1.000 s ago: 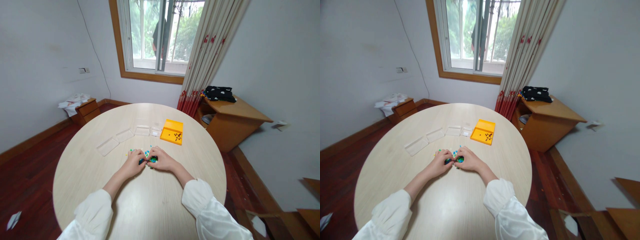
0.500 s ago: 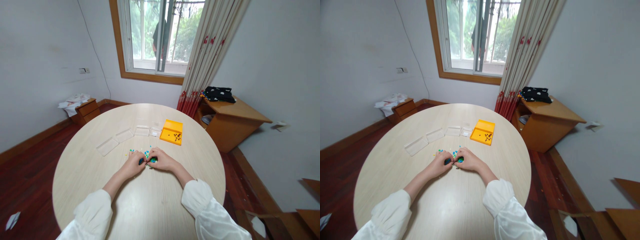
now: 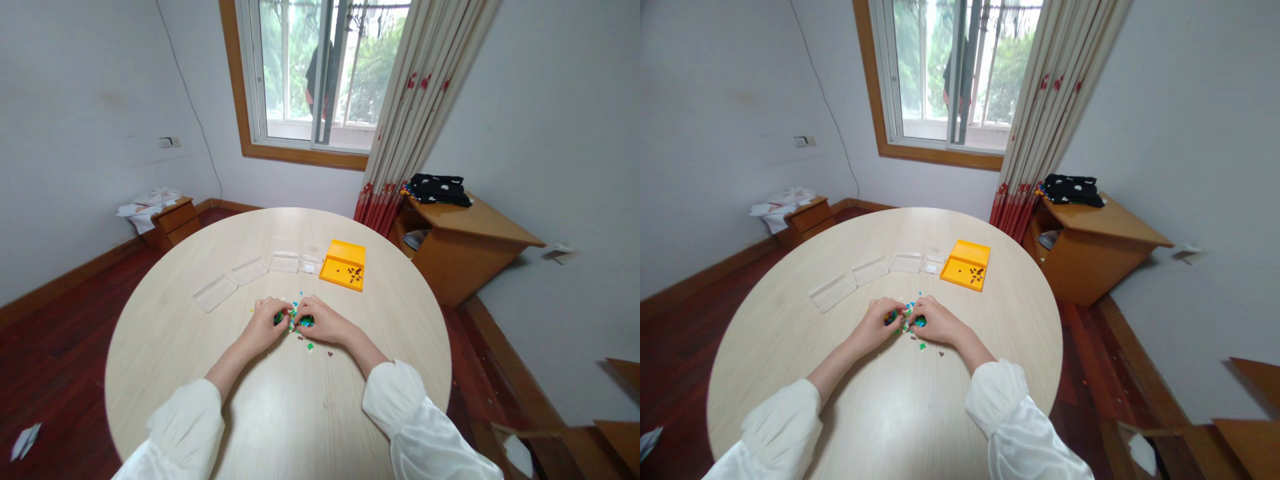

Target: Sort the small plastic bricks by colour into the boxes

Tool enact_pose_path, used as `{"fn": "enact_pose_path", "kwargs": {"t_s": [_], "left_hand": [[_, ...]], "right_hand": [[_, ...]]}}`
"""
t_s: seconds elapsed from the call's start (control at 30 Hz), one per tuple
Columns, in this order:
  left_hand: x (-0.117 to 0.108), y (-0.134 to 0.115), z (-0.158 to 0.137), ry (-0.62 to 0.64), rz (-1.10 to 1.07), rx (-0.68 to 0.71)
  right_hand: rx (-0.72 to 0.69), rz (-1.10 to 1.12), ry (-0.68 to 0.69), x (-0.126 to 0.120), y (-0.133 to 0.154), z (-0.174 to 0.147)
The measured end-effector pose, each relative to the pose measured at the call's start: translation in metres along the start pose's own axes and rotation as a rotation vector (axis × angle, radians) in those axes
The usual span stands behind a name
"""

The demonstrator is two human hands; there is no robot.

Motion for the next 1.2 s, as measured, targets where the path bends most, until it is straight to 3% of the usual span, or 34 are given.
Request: {"fn": "enact_pose_path", "kwargs": {"t_s": [0.2,0.47,1.2], "left_hand": [[-0.002,0.005,0.001,-0.087,-0.051,0.03],[-0.003,0.013,0.003,-0.228,-0.165,-0.04],[-0.004,0.02,0.004,-0.331,-0.285,-0.145]], "right_hand": [[-0.033,-0.018,0.012,0.001,0.001,-0.001],[-0.056,-0.046,0.025,0.002,0.003,-0.001],[-0.154,-0.176,0.033,0.01,0.008,0.003]]}}
Point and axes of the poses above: each hand's wrist, its own z-axis towards the middle knuckle, its own x-axis out of the palm, y = z × x, the point moved 2 cm from there along z, towards the middle knuckle, and after that the axes turned 8 degrees about -z, right-handed, at the moved point
